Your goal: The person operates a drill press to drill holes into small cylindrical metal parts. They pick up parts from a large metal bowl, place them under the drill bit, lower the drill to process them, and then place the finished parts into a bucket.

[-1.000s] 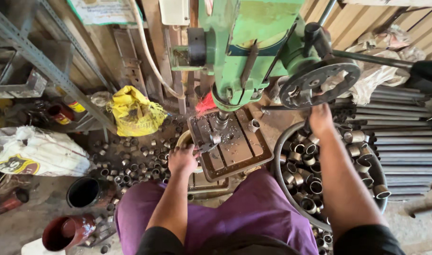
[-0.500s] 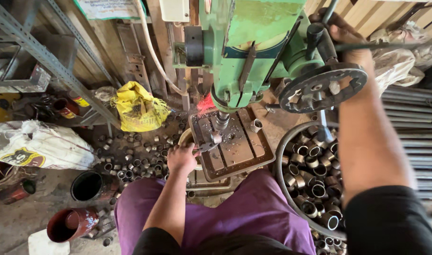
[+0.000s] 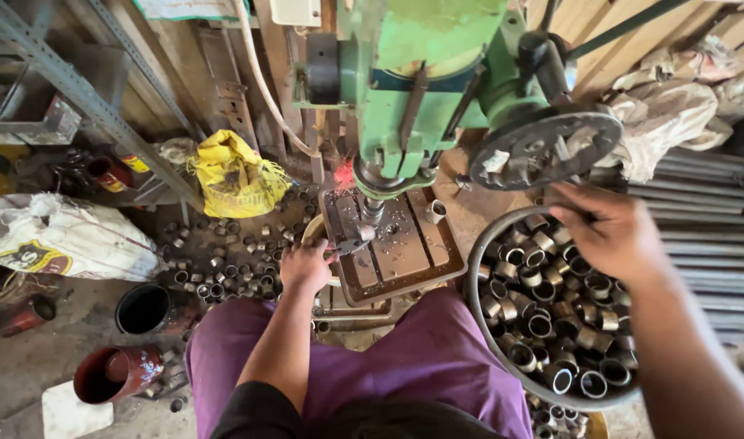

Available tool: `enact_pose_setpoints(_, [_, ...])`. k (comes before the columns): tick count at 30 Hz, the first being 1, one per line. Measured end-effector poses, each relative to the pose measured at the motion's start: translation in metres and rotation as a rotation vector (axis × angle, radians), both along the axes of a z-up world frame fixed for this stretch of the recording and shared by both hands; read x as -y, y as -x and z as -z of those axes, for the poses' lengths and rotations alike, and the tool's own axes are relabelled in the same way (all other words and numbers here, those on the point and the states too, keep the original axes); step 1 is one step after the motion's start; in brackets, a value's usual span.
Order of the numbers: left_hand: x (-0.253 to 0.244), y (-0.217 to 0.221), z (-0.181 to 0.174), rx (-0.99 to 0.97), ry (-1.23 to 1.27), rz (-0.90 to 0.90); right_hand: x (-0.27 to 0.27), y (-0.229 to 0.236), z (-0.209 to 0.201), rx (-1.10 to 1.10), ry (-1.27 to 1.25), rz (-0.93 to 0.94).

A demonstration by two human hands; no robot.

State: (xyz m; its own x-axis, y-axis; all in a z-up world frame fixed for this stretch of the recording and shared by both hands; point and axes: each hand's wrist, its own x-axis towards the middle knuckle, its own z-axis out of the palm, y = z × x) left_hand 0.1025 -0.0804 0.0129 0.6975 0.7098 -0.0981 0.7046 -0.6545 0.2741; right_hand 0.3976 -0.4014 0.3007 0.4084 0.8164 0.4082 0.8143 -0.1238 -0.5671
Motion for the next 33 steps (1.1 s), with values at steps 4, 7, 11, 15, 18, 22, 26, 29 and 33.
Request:
enact_pose_setpoints(4, [-0.003,-0.002,-0.004,0.084,-0.036,0.000,-0.008,0.011,0.003,0.027,0.095,0.251])
enact_pose_setpoints(7, [-0.002,0.000,-0.004,0.071,-0.038,-0.004,-0.013,0.000,0.011,-0.397,0.103,0.242])
enact_pose_setpoints(11, [-0.002,0.001,0.000,0.131,-0.008,-0.025,-0.009,-0.013,0.028,-0.535,0.005,0.096])
enact_pose_setpoints(15, [-0.005,0.000,0.005,0.091,-0.096,0.017,-0.009,-0.015,0.036,-0.516,-0.066,0.047])
enact_pose_setpoints(18, [-0.004,0.000,0.003,0.103,-0.064,0.006,-0.010,-0.013,0.038,-0.471,-0.088,0.036])
enact_pose_setpoints(22, [-0.006,0.000,-0.003,0.039,-0.038,0.007,-0.010,-0.016,0.044,-0.442,-0.084,0.032])
enact_pose_setpoints(26, [-0.009,-0.002,0.000,-0.091,-0.061,0.078,-0.024,-0.020,0.072,-0.416,-0.008,0.221])
enact_pose_setpoints(29, [0.003,-0.003,0.000,0.011,-0.031,-0.021,-0.036,-0.017,0.084,-0.380,-0.155,0.139])
enact_pose_setpoints(33, [-0.001,-0.002,-0.007,-0.066,0.007,-0.007,-0.005,0.005,0.063,-0.270,-0.431,0.236])
